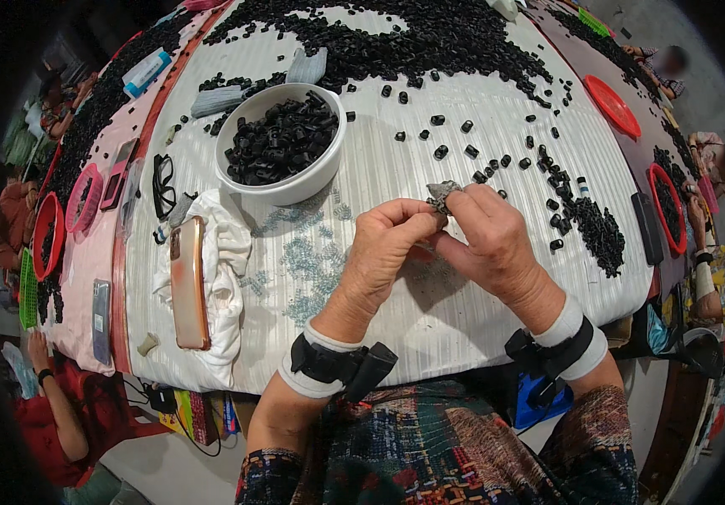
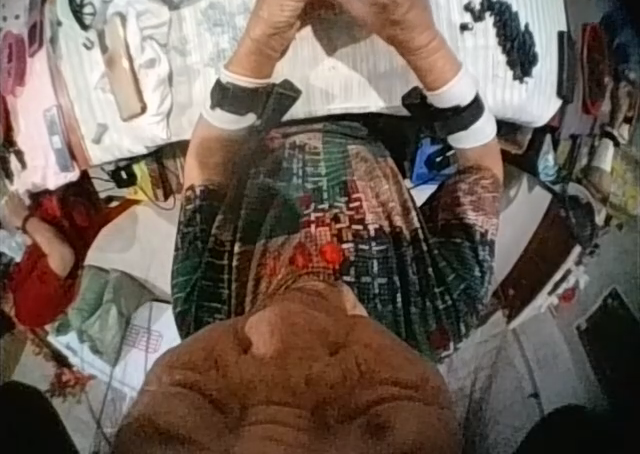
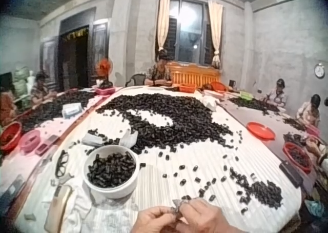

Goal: Sorting through a large pile of small black plastic shoe components on a table.

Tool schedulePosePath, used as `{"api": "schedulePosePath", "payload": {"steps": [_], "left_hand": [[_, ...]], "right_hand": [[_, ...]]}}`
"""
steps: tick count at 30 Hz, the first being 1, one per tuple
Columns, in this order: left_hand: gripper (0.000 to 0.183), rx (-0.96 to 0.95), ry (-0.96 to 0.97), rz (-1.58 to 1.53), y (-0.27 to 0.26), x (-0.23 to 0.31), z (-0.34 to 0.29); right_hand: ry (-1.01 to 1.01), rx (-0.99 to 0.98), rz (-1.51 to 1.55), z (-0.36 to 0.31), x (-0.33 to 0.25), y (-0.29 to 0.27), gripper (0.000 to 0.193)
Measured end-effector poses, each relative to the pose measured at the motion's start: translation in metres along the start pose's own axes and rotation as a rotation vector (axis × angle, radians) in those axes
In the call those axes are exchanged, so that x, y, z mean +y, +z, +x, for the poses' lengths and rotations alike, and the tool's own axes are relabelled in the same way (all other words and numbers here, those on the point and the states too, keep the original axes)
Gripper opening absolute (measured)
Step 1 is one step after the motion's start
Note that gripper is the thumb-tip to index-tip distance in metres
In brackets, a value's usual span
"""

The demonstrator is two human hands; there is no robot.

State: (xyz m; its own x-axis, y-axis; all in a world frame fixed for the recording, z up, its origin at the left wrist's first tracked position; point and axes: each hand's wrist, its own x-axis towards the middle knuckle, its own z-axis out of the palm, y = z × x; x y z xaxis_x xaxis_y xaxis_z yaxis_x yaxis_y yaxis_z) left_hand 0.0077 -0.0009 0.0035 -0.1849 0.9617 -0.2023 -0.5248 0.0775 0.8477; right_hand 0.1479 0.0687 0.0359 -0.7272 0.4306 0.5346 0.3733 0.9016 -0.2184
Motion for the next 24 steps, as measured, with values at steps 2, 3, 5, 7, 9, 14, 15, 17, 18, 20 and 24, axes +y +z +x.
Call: {"api": "schedulePosePath", "payload": {"steps": [2,3,5,7,9,14,15,17,18,20,24], "left_hand": [[0.017,-0.017,0.000,-0.027,-0.0016,-0.0031,0.0008],[0.017,-0.035,0.000,-0.054,-0.0024,-0.0040,0.0010],[0.017,-0.036,0.004,-0.043,-0.0021,-0.0013,-0.0004],[0.016,-0.042,0.002,-0.037,-0.0039,-0.0031,0.0021],[0.017,-0.078,0.008,-0.019,-0.0071,-0.0057,0.0063],[0.017,-0.065,-0.010,-0.067,-0.0045,0.0003,0.0029],[0.017,-0.070,-0.020,-0.103,-0.0047,0.0006,0.0026],[0.015,-0.089,-0.045,-0.090,-0.0053,0.0011,0.0031],[0.012,-0.106,-0.071,-0.081,-0.0051,0.0007,0.0032],[0.013,-0.106,-0.068,-0.055,-0.0039,0.0008,0.0030],[0.015,-0.090,-0.074,-0.076,-0.0061,-0.0026,0.0008]], "right_hand": [[-0.008,0.012,0.008,0.0003,0.0005,-0.0016,0.027],[-0.017,0.024,0.015,0.0008,0.0005,-0.0025,0.026],[-0.027,0.027,0.022,0.0028,0.0007,-0.0039,0.025],[-0.032,0.025,0.023,0.0022,0.0027,-0.0026,0.023],[-0.087,0.039,0.012,0.0009,0.0044,-0.0007,0.020],[-0.054,0.057,0.069,0.0001,0.0035,0.0010,0.020],[-0.064,0.068,0.088,0.0003,0.0039,0.0016,0.020],[-0.064,0.067,0.068,-0.0004,0.0046,0.0013,0.020],[-0.064,0.062,0.050,-0.0015,0.0049,0.0009,0.021],[-0.059,0.059,0.038,-0.0040,0.0055,0.0012,0.021],[-0.041,0.066,0.071,-0.0040,0.0024,0.0002,0.023]]}}
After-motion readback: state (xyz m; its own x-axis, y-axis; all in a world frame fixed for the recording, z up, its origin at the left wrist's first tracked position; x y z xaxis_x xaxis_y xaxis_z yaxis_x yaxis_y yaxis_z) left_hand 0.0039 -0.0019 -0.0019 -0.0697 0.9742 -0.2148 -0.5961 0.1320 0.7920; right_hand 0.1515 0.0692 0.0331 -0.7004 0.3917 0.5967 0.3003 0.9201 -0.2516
